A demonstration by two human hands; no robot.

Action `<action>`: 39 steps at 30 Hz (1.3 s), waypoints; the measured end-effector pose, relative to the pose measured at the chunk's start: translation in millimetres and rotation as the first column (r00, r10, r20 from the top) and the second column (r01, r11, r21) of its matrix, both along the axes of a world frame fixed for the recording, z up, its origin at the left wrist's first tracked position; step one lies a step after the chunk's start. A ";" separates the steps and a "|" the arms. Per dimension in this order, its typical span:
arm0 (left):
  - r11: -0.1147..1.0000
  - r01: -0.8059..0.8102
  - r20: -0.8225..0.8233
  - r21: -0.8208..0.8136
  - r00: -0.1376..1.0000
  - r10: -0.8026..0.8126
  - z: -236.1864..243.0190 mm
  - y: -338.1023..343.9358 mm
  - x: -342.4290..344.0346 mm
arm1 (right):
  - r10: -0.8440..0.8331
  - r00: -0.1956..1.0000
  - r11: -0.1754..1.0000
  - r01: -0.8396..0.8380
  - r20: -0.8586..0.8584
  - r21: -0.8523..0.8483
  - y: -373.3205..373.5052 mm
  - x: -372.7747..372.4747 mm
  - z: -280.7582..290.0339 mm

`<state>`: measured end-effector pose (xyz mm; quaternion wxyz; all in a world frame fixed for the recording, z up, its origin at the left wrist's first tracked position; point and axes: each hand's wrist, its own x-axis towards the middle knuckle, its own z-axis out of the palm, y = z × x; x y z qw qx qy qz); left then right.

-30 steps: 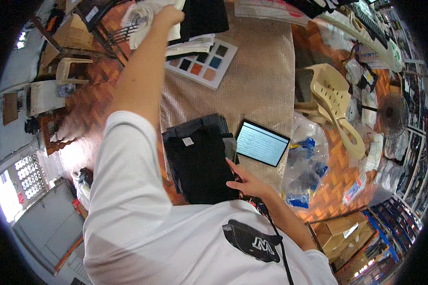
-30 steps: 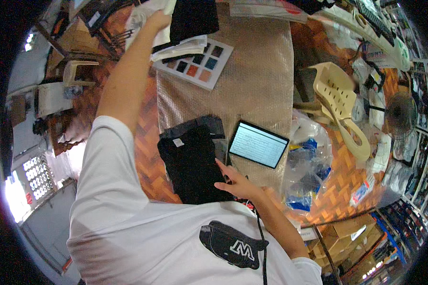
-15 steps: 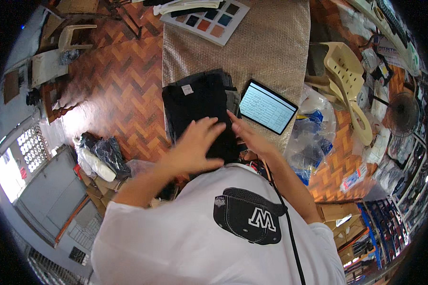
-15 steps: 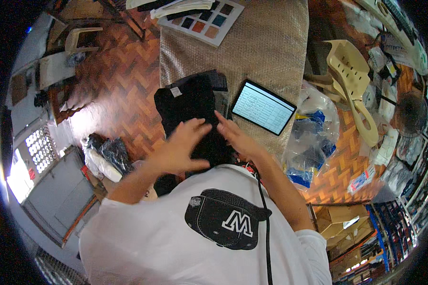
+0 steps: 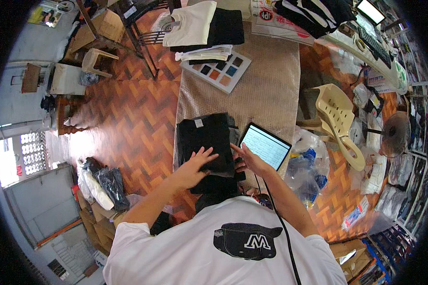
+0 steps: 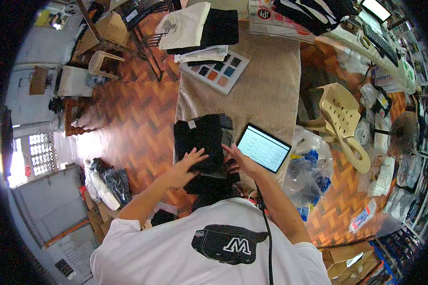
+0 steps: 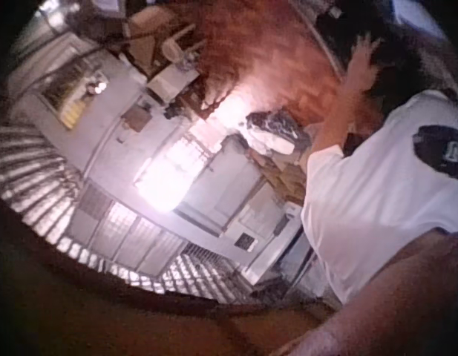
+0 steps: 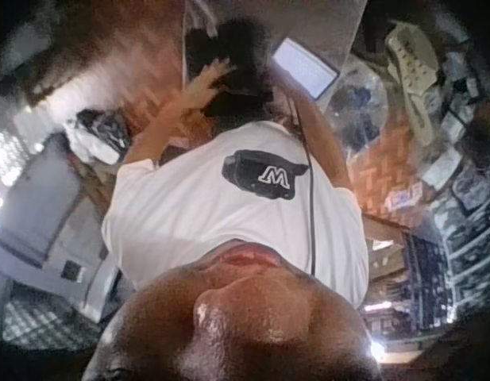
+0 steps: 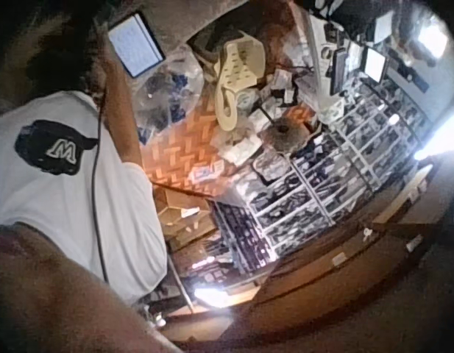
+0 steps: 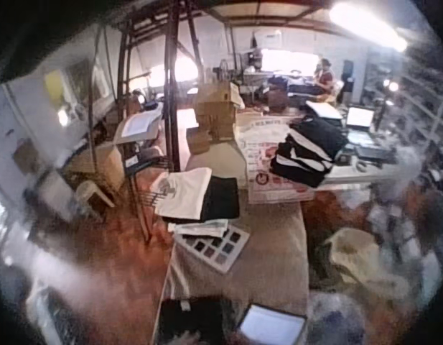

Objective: The person removes packaged shirts from boxes, takes one out of its plastic packaging, and then sorts various shirts into separate stacks on a table while referring to a tablet.

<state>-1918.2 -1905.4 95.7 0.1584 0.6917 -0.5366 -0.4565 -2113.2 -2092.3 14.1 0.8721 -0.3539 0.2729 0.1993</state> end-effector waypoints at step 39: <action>0.903 -0.326 0.531 -0.281 0.730 0.429 -38.4 -390.1 261.7 | 0.127 0.988 0.975 -0.141 -0.090 -0.171 3.7 15.3 10.7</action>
